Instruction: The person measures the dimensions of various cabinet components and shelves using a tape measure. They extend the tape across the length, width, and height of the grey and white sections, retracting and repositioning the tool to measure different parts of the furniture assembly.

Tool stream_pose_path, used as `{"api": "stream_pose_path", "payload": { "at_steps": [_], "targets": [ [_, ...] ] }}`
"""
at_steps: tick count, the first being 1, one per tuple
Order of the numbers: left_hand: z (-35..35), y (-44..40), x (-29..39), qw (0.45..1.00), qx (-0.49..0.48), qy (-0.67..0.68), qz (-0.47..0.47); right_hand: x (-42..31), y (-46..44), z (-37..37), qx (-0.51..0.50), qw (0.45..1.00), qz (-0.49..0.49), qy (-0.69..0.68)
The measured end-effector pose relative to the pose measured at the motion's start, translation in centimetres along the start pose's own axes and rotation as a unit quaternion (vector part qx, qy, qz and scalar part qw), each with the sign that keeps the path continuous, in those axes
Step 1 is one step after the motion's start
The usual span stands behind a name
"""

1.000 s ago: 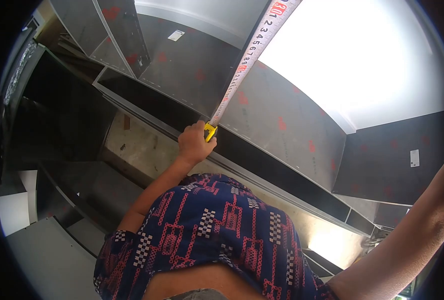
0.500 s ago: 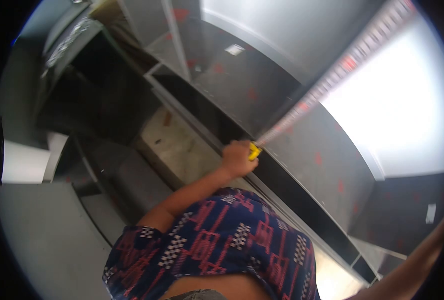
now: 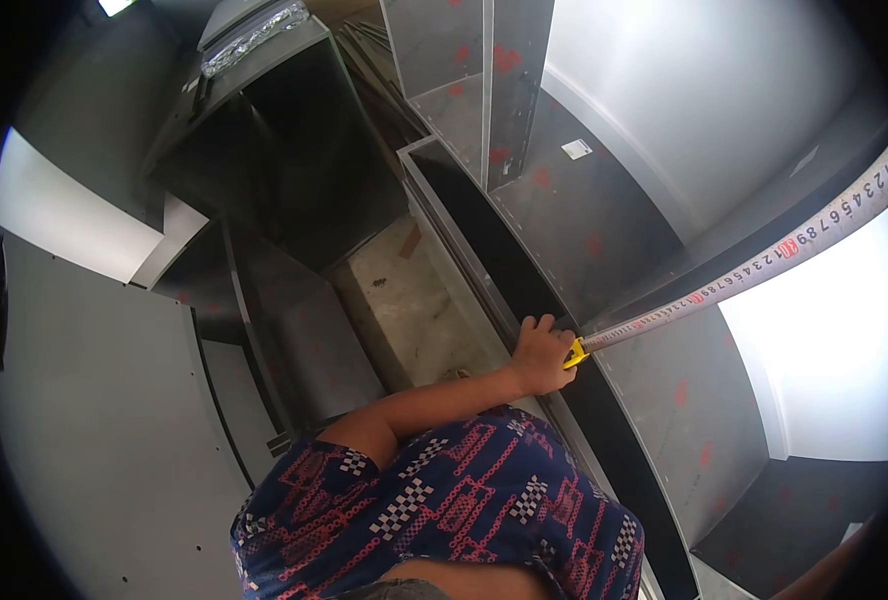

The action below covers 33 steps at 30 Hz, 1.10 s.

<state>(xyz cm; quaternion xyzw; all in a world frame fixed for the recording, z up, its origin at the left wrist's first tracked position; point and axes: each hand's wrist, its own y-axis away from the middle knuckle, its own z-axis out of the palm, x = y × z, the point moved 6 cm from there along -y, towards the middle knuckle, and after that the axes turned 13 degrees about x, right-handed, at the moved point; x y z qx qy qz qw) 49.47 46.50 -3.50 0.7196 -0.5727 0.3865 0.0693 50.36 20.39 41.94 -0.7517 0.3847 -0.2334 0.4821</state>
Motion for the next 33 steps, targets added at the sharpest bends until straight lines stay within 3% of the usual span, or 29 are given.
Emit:
{"api": "stream_pose_path", "payload": {
  "at_steps": [10, 12, 15, 33],
  "targets": [
    [0.5, -0.2, -0.4, 0.999, 0.024, -0.010, -0.022, -0.4, 0.2, 0.2, 0.002, 1.000, -0.017, -0.010],
    [0.6, 0.0, -0.3, 0.997, 0.067, -0.027, 0.008, -0.7, 0.2, 1.1, 0.008, 1.000, -0.016, -0.019],
    [1.1, -0.2, -0.4, 0.999, 0.016, -0.034, -0.008, -0.4, 0.2, 1.4, 0.011, 1.000, -0.009, -0.022],
    [3.1, 0.0, -0.6, 0.997, -0.034, -0.066, 0.003, 0.5, 0.1, 1.1, 0.007, 1.000, 0.009, -0.016]
  ]
}}
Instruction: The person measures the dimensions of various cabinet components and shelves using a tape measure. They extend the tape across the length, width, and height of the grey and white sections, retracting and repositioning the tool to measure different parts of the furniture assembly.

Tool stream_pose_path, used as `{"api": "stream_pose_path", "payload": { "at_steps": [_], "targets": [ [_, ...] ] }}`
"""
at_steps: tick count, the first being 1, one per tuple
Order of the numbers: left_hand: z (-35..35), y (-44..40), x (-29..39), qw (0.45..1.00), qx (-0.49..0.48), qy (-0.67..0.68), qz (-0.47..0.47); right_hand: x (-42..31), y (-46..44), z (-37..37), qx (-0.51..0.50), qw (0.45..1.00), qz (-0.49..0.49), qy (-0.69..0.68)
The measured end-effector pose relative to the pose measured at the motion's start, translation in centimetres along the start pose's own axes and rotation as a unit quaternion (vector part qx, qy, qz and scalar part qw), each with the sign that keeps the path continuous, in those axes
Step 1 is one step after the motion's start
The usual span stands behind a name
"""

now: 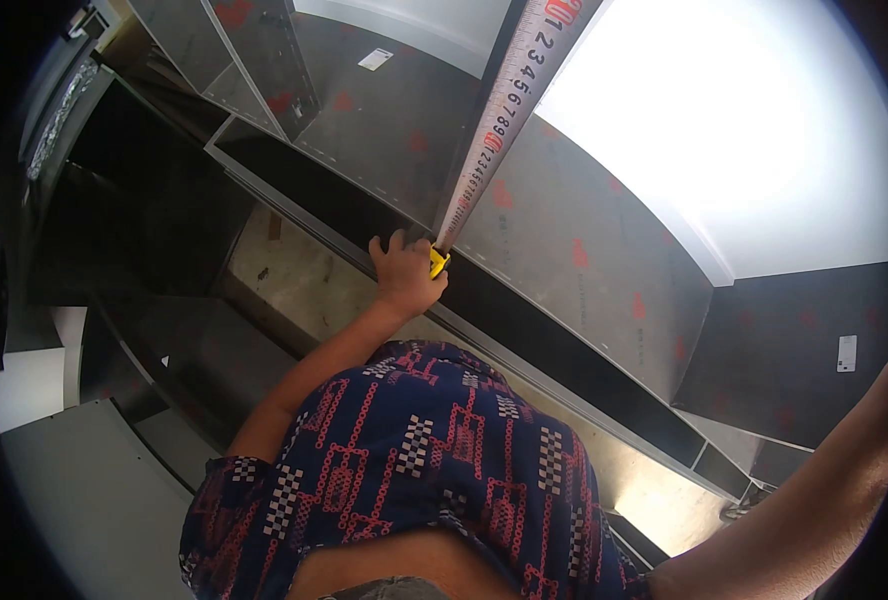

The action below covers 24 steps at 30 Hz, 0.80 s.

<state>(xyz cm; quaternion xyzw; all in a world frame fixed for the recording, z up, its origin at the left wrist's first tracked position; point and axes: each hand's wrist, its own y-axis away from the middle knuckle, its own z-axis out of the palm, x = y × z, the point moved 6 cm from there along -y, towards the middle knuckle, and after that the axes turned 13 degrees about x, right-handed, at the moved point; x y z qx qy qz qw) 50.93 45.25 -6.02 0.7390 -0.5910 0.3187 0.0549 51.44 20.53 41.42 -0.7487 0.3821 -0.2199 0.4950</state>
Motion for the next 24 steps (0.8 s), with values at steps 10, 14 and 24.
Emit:
{"api": "stream_pose_path", "payload": {
  "at_steps": [10, 14, 24],
  "targets": [
    [0.8, -0.3, 0.1, 0.998, -0.043, -0.037, -0.023, 0.1, -0.3, -0.4, 0.000, 1.000, 0.001, 0.006],
    [1.1, -0.4, 0.0, 0.997, -0.055, -0.035, -0.039, 0.1, -0.1, -0.4, -0.002, 1.000, 0.002, 0.007],
    [1.4, -0.6, -0.2, 0.997, -0.056, -0.034, -0.037, -0.2, 0.2, -0.3, -0.001, 1.000, 0.000, 0.003]
  ]
}}
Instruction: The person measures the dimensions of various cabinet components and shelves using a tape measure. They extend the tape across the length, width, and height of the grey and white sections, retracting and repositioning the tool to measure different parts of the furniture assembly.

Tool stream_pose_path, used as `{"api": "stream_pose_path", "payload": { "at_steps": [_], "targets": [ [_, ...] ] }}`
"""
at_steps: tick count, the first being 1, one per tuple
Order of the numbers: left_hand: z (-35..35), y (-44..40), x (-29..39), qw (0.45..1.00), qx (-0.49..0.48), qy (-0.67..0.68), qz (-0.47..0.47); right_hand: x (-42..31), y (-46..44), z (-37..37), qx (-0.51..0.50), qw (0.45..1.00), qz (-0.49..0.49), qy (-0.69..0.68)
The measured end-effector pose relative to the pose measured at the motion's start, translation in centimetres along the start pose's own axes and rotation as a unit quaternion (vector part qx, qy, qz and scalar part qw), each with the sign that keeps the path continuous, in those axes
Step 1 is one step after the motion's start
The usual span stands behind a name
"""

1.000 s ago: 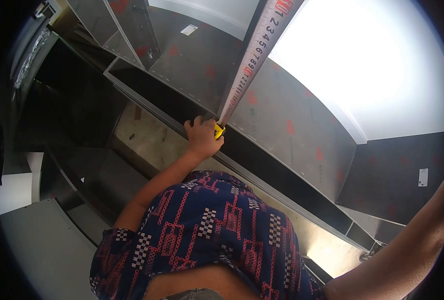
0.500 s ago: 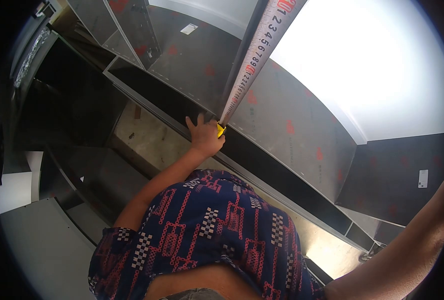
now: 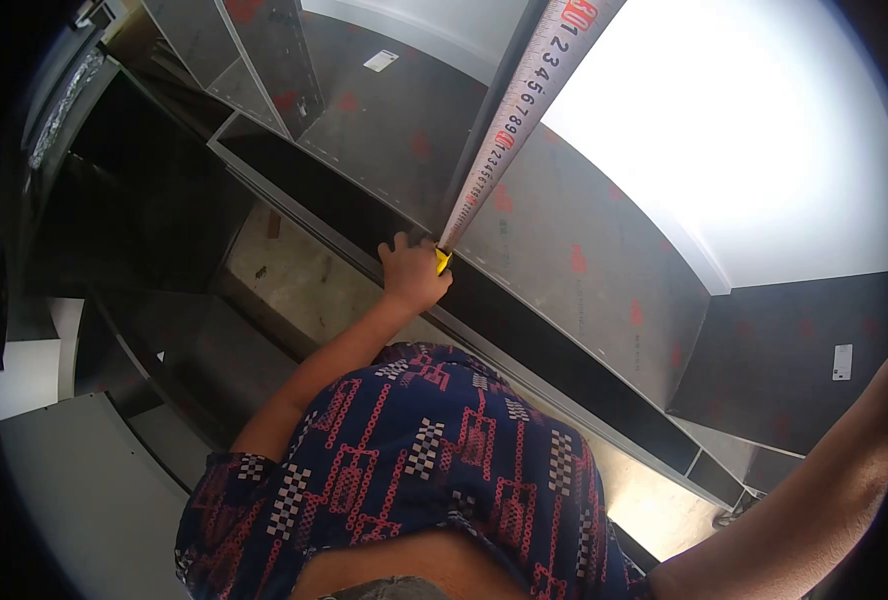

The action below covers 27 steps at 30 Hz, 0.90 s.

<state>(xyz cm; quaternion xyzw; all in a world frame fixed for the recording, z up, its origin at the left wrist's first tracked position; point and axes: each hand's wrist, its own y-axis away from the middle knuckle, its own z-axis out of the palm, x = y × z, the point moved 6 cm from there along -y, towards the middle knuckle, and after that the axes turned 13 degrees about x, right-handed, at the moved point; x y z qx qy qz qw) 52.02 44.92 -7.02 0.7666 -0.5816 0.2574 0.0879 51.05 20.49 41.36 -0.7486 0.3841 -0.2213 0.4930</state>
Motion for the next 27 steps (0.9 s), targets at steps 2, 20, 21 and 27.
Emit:
{"api": "stream_pose_path", "payload": {
  "at_steps": [2, 20, 21, 27],
  "targets": [
    [0.0, 0.0, 0.0, 1.000, 0.006, -0.003, 0.003, -0.1, 0.1, 0.0, -0.001, 1.000, 0.000, 0.000],
    [0.0, 0.1, 0.0, 0.999, 0.036, -0.008, 0.021, -0.7, 0.3, 0.5, 0.003, 1.000, -0.012, -0.010],
    [0.0, 0.1, 0.0, 0.999, 0.033, -0.013, 0.022, -0.8, 0.4, 0.7, 0.002, 1.000, -0.014, -0.012],
    [0.1, 0.1, -0.1, 1.000, 0.019, 0.006, 0.017, -1.1, 0.1, 0.8, 0.005, 1.000, -0.017, -0.011]
  ]
}}
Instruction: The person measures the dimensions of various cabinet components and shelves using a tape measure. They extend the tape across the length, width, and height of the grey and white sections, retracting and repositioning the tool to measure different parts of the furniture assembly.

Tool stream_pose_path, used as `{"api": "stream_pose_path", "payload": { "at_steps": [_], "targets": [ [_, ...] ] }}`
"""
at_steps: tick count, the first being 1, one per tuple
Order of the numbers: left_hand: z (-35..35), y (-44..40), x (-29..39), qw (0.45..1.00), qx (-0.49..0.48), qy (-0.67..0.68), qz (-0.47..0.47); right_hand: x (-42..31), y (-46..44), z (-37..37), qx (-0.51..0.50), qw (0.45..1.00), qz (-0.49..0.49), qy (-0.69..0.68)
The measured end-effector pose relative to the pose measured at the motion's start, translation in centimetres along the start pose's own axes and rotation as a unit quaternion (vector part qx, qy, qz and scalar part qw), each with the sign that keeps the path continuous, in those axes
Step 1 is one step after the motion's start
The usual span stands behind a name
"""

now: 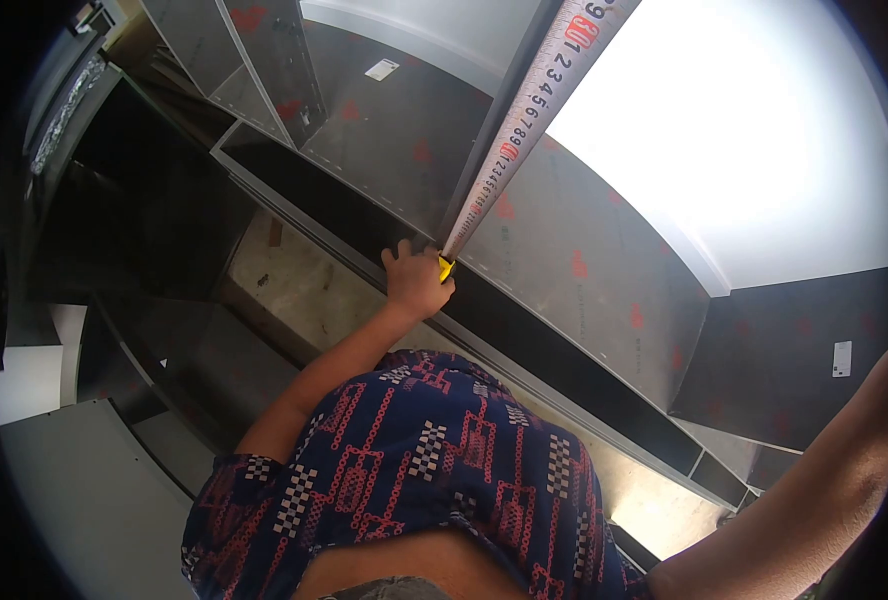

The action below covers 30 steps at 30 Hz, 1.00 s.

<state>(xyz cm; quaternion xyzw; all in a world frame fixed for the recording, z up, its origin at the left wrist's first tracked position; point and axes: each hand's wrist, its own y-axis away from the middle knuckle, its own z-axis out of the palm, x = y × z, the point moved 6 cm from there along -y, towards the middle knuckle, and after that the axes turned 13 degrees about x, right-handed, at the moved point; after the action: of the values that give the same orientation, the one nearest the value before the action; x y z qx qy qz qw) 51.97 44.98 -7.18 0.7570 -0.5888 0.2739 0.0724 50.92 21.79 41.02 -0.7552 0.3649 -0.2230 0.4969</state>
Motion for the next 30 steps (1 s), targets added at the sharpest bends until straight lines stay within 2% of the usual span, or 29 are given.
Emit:
{"api": "stream_pose_path", "payload": {
  "at_steps": [6, 20, 30],
  "targets": [
    [-0.3, 0.2, -0.1, 0.999, 0.023, 0.022, 0.013, -0.4, 0.0, 1.0, -0.001, 1.000, -0.002, -0.002],
    [-3.5, 1.6, -0.3, 0.971, 0.167, 0.150, 0.081, -0.9, -1.8, 1.3, -0.007, 1.000, -0.003, -0.003],
    [-10.8, 1.5, 1.9, 0.910, 0.256, 0.304, 0.116, -2.7, -3.0, 1.0, 0.012, 0.999, -0.030, -0.008]
  ]
}}
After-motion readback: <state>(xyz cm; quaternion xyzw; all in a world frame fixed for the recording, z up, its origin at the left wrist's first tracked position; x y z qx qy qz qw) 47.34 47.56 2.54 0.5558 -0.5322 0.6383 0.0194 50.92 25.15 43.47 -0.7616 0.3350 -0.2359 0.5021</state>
